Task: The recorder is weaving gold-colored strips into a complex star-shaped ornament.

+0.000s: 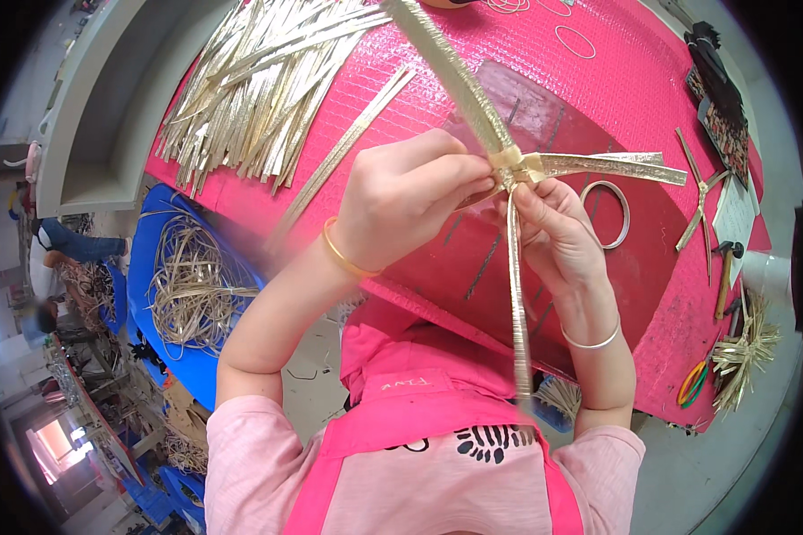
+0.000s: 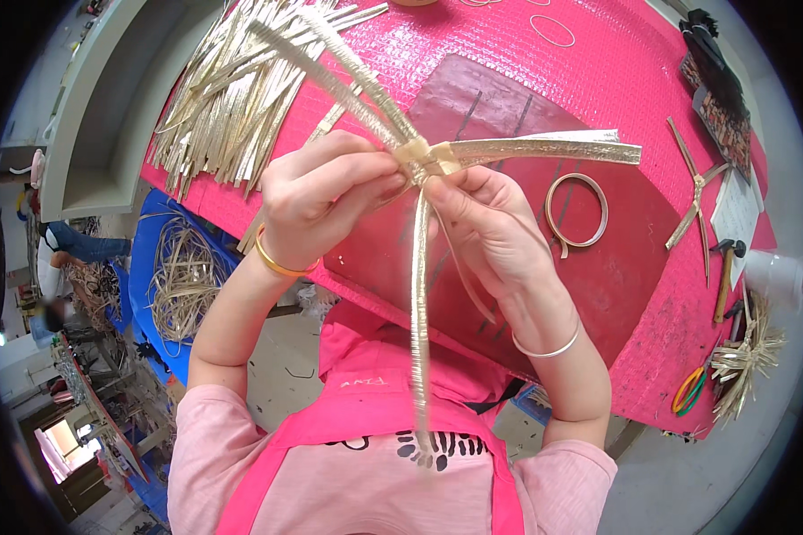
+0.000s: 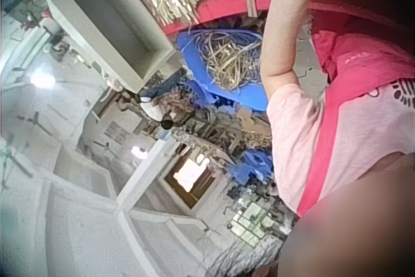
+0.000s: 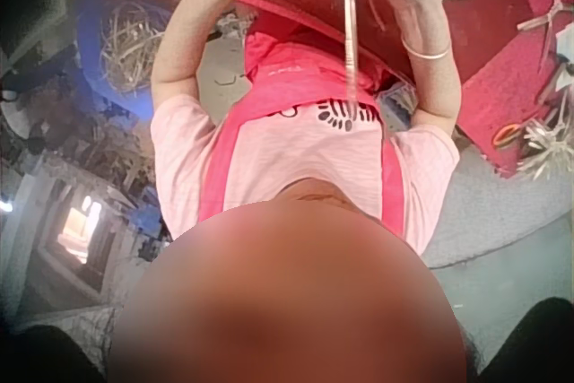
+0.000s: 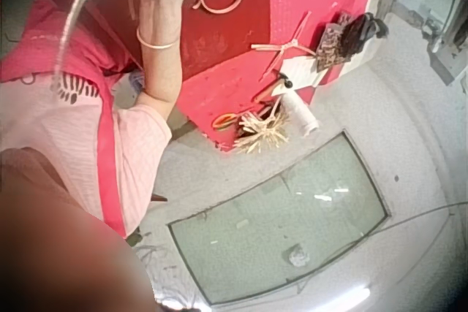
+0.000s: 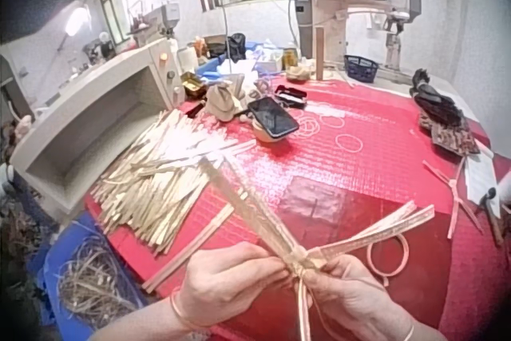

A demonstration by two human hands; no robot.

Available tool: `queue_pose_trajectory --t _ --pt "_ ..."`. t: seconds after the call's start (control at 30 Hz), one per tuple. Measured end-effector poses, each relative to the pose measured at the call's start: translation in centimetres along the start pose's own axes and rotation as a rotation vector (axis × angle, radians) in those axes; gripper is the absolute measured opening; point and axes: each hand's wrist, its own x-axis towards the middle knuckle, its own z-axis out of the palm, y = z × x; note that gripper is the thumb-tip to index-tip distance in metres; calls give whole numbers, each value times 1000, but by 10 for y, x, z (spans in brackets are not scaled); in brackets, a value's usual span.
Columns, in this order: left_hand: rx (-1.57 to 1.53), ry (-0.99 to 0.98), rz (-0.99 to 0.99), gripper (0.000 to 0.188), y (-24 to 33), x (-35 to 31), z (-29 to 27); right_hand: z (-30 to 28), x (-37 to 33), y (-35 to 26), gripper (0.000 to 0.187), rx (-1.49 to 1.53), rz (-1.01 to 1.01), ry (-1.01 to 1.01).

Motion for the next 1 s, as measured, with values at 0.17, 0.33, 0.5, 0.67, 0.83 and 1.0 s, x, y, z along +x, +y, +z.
queue_pose_trajectory --t 0.17,0.33,0.5,0.67,0.83,1.0 --pt "102 -65 209 14 -3 11 -12 5 -3 7 18 18 -28 -115" --pt "129 -241 45 14 14 15 -20 12 -1 -1 14 -67 -98 -87" --pt "-665 -112 -822 11 32 4 -13 24 -4 -5 9 -396 -292 100" --pt "-540 -17 -739 13 25 4 -3 23 0 -15 6 -869 -491 141" --pt "-871 -189 -1051 19 20 22 -18 27 1 -14 5 -1408 -1009 240" --pt "-1051 -1 -1021 14 16 9 -2 22 4 5 7 -1245 -878 344"
